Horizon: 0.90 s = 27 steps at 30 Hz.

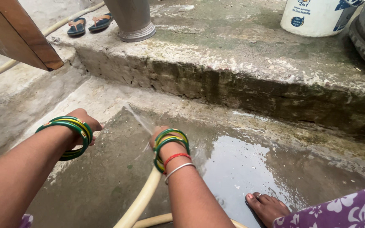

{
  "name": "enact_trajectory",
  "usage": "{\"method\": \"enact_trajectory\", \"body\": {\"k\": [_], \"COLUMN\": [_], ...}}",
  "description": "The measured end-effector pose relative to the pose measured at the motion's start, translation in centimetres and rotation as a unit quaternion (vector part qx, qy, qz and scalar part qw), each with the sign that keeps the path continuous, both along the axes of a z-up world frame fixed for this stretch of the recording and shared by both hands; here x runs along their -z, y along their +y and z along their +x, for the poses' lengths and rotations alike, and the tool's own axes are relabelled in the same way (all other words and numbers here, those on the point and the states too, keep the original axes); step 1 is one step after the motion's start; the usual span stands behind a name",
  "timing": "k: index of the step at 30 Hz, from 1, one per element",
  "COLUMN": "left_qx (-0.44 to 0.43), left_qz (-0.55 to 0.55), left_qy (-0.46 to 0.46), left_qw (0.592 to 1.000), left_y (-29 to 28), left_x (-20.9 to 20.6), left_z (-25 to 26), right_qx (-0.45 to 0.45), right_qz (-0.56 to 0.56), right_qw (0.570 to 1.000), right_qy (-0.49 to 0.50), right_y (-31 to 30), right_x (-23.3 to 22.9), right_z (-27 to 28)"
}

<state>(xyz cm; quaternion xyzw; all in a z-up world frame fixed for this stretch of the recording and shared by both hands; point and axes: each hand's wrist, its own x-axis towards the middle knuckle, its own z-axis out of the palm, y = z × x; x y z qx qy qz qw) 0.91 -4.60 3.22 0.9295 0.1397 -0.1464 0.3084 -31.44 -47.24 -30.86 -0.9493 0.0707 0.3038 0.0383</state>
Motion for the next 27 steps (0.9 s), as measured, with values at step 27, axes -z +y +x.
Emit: {"method": "enact_trajectory", "body": {"k": [27], "left_qx": [0.033], "left_qz": [0.018], "left_qy": [0.037], "left_qw": [0.999], "left_y": [-1.1], "left_x": [1.9], "left_z": [1.3], "right_qx": [0.264], "right_qz": [0.145], "right_qw": [0.954], "right_qy": [0.006], "right_y": [1.5], "right_x": [-2.6], "right_z": [0.4]}}
